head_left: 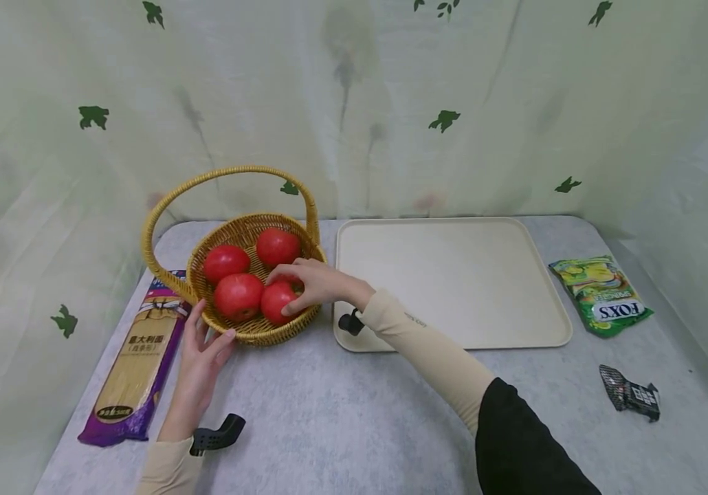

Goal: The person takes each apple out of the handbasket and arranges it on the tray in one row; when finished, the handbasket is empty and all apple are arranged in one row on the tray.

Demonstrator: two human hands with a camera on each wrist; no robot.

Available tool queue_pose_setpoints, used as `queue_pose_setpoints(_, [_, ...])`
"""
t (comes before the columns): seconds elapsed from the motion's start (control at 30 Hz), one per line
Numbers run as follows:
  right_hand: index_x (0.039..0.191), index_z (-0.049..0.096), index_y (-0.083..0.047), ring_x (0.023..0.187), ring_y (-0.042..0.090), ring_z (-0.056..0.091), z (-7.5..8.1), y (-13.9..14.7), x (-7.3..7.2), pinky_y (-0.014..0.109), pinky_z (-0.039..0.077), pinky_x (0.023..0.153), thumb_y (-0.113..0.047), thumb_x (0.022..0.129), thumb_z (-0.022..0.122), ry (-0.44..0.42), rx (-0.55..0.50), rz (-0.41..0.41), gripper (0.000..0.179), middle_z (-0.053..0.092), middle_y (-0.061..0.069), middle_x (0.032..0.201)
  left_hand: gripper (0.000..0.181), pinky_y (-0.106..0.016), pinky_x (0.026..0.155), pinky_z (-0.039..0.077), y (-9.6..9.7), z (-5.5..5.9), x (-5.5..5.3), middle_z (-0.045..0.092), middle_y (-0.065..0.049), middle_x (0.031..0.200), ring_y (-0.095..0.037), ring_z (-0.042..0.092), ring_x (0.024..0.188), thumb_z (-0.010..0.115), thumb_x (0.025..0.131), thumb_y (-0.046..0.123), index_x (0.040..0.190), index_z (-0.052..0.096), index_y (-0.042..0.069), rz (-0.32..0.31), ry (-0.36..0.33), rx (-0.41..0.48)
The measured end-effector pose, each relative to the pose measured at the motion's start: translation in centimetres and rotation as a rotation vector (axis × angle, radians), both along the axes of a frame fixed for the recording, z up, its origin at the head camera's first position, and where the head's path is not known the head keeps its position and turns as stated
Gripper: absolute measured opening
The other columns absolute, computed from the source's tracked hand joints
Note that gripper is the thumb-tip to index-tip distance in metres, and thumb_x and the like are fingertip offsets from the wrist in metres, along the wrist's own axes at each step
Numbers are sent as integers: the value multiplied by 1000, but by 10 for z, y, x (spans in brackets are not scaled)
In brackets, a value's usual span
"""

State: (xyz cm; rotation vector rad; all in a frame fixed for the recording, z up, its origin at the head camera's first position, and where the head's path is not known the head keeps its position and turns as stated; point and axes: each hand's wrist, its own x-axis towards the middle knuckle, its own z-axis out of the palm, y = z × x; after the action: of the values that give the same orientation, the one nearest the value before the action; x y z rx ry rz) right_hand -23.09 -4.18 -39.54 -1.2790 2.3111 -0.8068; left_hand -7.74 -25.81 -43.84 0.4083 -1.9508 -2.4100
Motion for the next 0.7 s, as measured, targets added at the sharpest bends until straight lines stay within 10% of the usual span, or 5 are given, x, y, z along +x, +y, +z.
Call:
queue_pose_setpoints(0.37, [130, 56, -24, 112, 12, 39, 1, 1, -4, 26, 42, 88, -35, 84, 72, -51, -146, 8, 51, 45, 2, 122, 78, -50, 109, 23, 0, -2, 0, -12, -3, 159, -29, 5, 144, 53, 98, 6, 153, 4, 32, 6, -5, -1])
queue_pose_setpoints(0.7, [131, 52, -19, 117, 18, 40, 15, 28, -5, 32, 49, 87, -24, 80, 74, -210, -475, -177, 57, 42, 3, 131, 78, -46, 107, 27, -1, -2, 1, -11, -3, 159, -30, 7, 144, 53, 98, 7, 153, 5, 33, 5, 0, -6])
